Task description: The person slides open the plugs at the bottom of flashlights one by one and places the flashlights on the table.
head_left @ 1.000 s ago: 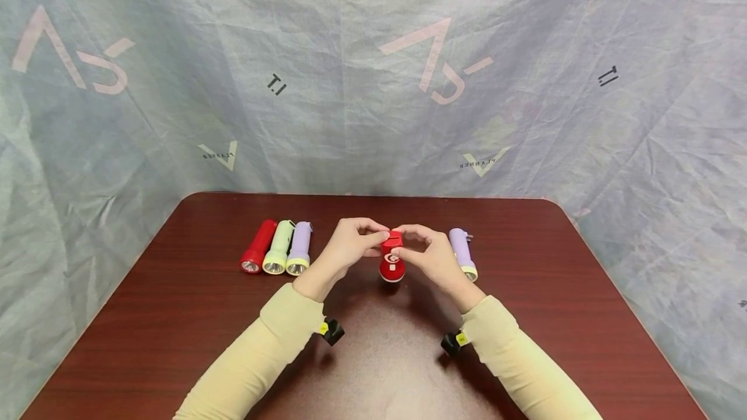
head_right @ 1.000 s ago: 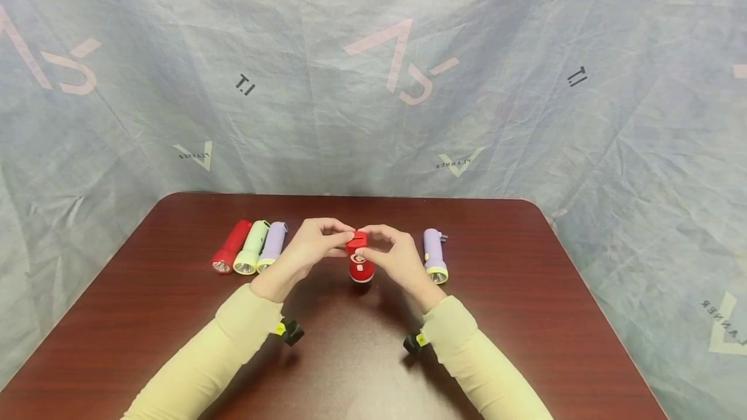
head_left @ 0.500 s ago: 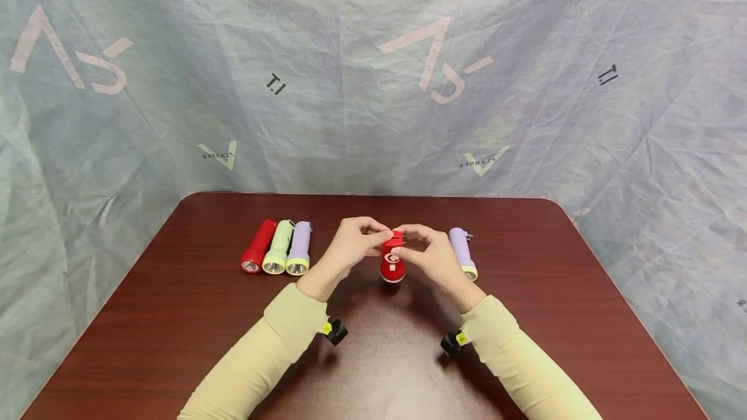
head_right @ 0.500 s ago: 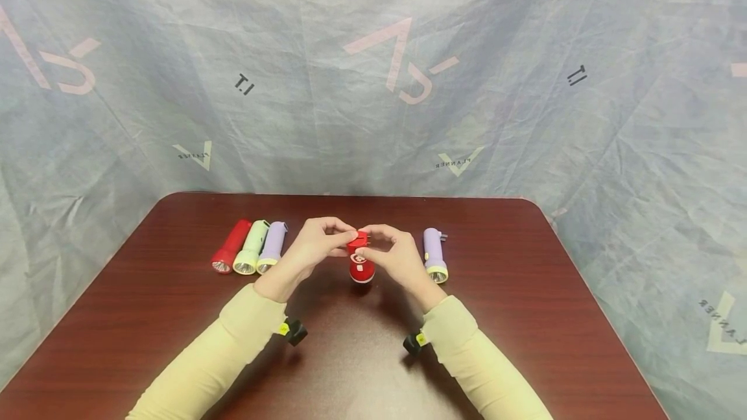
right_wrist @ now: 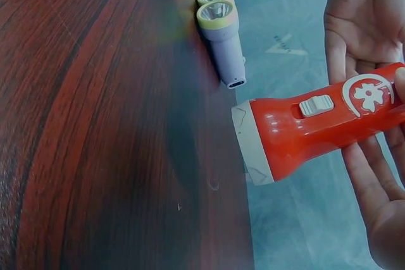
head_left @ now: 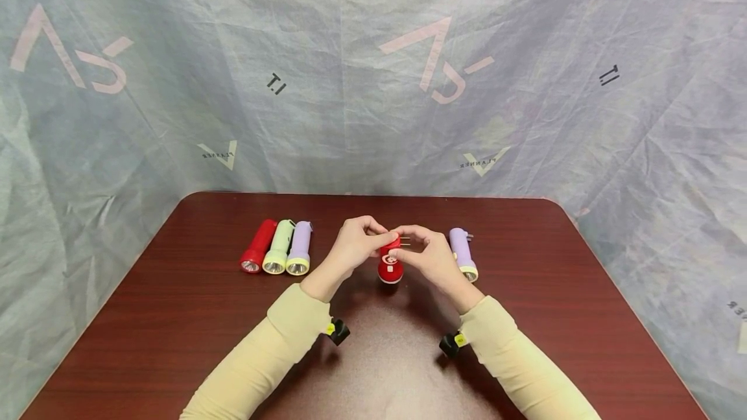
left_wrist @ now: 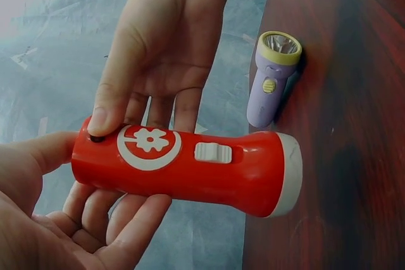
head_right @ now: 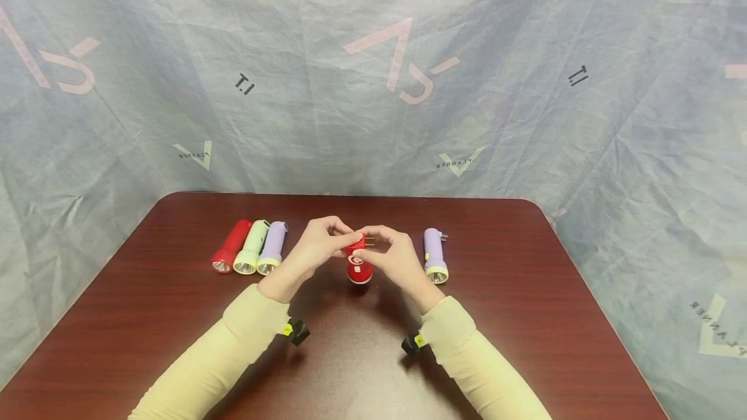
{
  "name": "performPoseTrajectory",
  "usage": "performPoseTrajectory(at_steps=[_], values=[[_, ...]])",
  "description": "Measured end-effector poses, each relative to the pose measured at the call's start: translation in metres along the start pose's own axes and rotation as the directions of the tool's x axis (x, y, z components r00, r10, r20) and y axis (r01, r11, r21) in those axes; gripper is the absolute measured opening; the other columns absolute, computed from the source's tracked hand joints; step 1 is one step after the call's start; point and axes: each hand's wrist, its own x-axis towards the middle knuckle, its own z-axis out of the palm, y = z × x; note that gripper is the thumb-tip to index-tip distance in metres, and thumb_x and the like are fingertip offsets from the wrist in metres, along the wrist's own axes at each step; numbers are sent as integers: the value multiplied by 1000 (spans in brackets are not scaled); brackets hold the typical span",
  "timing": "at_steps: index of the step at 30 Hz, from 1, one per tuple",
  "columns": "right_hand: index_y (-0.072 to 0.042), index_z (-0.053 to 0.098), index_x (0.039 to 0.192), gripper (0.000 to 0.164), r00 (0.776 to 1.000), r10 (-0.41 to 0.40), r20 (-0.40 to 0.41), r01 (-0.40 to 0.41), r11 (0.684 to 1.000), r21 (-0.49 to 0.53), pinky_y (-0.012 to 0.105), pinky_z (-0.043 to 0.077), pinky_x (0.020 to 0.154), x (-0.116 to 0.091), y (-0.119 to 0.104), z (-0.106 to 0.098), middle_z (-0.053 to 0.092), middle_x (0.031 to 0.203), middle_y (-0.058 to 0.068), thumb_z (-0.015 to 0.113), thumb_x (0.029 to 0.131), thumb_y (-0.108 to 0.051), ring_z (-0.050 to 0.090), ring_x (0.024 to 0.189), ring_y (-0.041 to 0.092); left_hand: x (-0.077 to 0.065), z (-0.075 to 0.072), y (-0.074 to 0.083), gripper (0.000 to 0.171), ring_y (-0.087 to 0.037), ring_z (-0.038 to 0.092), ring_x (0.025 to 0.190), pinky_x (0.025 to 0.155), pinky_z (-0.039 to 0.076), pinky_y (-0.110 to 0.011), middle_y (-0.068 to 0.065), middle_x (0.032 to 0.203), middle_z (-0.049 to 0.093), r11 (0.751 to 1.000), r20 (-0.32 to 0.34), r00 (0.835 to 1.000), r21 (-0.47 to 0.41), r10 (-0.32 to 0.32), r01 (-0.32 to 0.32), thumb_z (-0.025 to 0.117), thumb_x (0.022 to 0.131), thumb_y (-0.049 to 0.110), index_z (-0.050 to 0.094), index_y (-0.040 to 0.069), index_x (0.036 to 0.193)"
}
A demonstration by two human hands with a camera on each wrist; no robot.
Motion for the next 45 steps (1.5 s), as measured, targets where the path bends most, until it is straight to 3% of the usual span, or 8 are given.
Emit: performPoseTrajectory(at_steps=[5, 12, 20, 28, 32, 38, 45], values=[[1, 64, 113, 35, 1000, -2, -2, 2, 1000, 5, 33, 55, 84, 1, 2, 0, 67, 107, 18, 74, 79, -2, 64, 99, 31, 0, 1, 1, 20, -17, 61, 60, 64, 59, -37, -7, 72, 64, 999, -25, 1000, 33, 18, -17, 78, 78, 20, 67, 4, 85], [1, 64, 113, 34, 1000, 4, -21, -4, 1000, -10, 26, 55, 80, 2, -5, 0, 67, 107, 19, 73, 80, -3, 63, 97, 34, 0, -2, 2, 21, -15, 62, 61, 60, 58, -30, -8, 75, 64, 998, -7, 998, 32, 55, -55, 75, 81, 23, 66, 5, 86], [1, 65, 112, 33, 996, 48, -69, -51, 998, -35, 24, 53, 76, 6, -14, -3, 67, 106, 19, 73, 80, -4, 64, 88, 13, 1, -5, 2, 19, -16, 64, 71, 67, 59, -34, -8, 85, 65, 993, 59, 991, -21, 121, -120, 70, 86, 25, 66, 7, 94], [-6, 65, 115, 35, 988, 127, -83, -120, 989, 83, 28, 54, 76, 14, 14, -8, 68, 103, 11, 74, 81, -10, 62, 93, 24, 0, -2, -4, 21, -15, 64, 75, 68, 59, -35, -11, 91, 66, 979, 17, 985, -110, 173, -170, 66, 89, 20, 65, 4, 104], [-5, 64, 115, 36, 988, 134, -79, -121, 981, 151, 31, 56, 79, 16, 18, -10, 68, 100, 3, 74, 81, -11, 63, 93, 23, -1, 0, -8, 20, -14, 64, 76, 70, 58, -37, -12, 93, 67, 968, -7, 978, -146, 207, -206, 66, 89, 14, 64, 3, 106], [1, 62, 116, 37, 990, 122, -64, -106, 971, 215, 34, 57, 78, 16, 19, -11, 68, 100, 1, 74, 82, -9, 65, 90, 16, 0, 2, -17, 27, -18, 63, 83, 75, 57, -41, -14, 100, 67, 955, -2, 964, -137, 265, -263, 70, 86, 13, 64, 5, 110], [3, 60, 117, 37, 987, 150, -59, -133, 965, 227, 32, 57, 77, 17, 21, -12, 68, 101, 2, 71, 83, -8, 65, 89, 14, 0, 3, -21, 36, -25, 62, 93, 83, 53, -36, -16, 104, 66, 948, 14, 951, -82, 310, -308, 73, 82, 8, 61, 4, 116]])
